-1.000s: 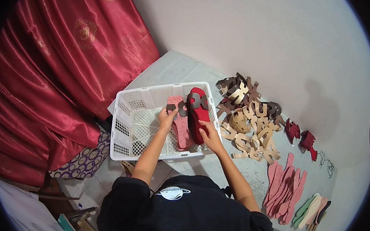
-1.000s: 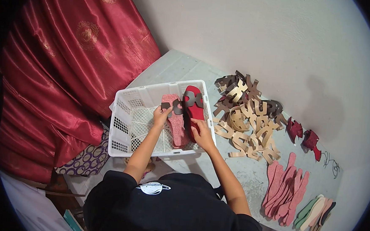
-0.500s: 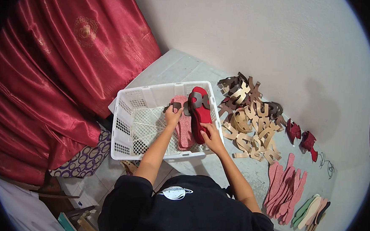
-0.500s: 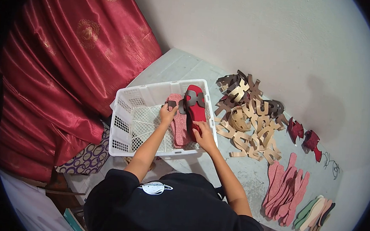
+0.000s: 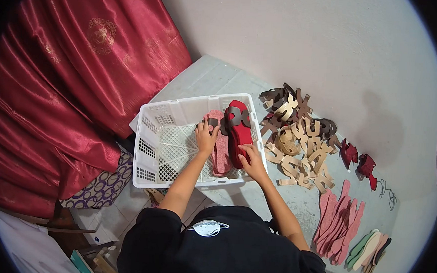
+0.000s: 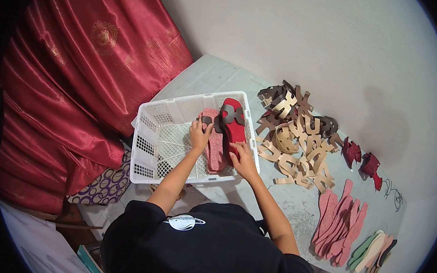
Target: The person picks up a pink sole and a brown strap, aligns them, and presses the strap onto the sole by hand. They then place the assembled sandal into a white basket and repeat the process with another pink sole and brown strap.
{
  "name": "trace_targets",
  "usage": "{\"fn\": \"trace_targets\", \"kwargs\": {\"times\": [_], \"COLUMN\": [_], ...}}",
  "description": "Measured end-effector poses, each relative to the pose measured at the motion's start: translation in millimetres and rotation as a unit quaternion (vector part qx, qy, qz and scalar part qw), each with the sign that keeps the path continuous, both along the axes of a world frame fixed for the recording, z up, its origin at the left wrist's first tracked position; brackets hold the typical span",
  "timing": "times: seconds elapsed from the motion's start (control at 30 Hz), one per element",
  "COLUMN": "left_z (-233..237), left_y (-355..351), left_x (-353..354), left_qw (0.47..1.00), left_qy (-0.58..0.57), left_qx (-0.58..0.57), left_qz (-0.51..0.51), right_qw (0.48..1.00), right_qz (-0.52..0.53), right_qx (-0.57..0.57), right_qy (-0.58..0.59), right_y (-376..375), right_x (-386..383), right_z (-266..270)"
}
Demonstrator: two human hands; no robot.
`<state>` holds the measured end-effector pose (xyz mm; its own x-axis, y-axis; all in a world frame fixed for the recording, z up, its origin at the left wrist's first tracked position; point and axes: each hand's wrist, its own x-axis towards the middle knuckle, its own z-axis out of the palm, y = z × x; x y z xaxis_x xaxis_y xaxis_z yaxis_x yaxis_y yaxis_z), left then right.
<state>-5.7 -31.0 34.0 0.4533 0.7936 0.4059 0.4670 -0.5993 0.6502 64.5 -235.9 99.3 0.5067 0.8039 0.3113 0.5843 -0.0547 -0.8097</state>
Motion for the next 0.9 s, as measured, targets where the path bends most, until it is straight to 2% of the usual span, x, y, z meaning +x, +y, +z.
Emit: {"fn": "trace_targets", "kwargs": {"times": [0.03, 0.07, 0.13, 0.17, 0.23, 0.27, 0.33, 0.37, 0.43, 0.7, 0.77, 0.9], "left_z": [4, 9, 9, 6, -16, -26, -35, -41, -32, -33, -39, -39], "left_y": [-4, -6, -8, -8, -3, 2, 9, 11, 8, 8, 15, 22], "left_x": [-1, -2, -4, -5, -2, 0, 2, 2, 1, 1, -2, -13], "left_qw": [0.997, 0.997, 0.984, 0.984, 0.98, 0.98, 0.996, 0.996, 0.992, 0.989, 0.986, 0.985], "left_qy": [0.07, 0.07, 0.166, 0.167, 0.143, 0.143, -0.056, -0.055, -0.098, -0.111, -0.086, -0.069], "left_qx": [0.002, 0.002, 0.013, 0.014, 0.048, 0.048, -0.034, -0.034, -0.073, -0.093, -0.139, -0.141], "left_qz": [0.031, 0.031, 0.063, 0.063, 0.13, 0.129, 0.058, 0.057, -0.024, -0.038, -0.045, -0.07], "right_qw": [1.0, 1.0, 1.0, 1.0, 1.0, 1.0, 1.0, 1.0, 1.0, 1.0, 1.0, 1.0], "right_qz": [0.001, 0.001, 0.002, 0.002, 0.004, 0.002, 0.004, 0.003, 0.004, 0.006, 0.004, 0.001], "right_qx": [0.003, 0.003, 0.004, 0.005, 0.002, 0.002, 0.01, 0.01, 0.011, 0.012, 0.013, 0.013], "right_qy": [0.006, 0.006, 0.008, 0.009, 0.02, 0.021, 0.013, 0.014, 0.008, 0.022, 0.022, 0.022], "right_y": [0, 0, 0, 0, -1, -1, -1, -2, -2, -2, -3, -3], "right_x": [0, 1, 1, 1, 1, 2, 2, 2, 2, 4, 4, 5], "right_z": [1, 1, 0, -1, 0, -1, -3, -4, -3, -7, -8, -9]}}
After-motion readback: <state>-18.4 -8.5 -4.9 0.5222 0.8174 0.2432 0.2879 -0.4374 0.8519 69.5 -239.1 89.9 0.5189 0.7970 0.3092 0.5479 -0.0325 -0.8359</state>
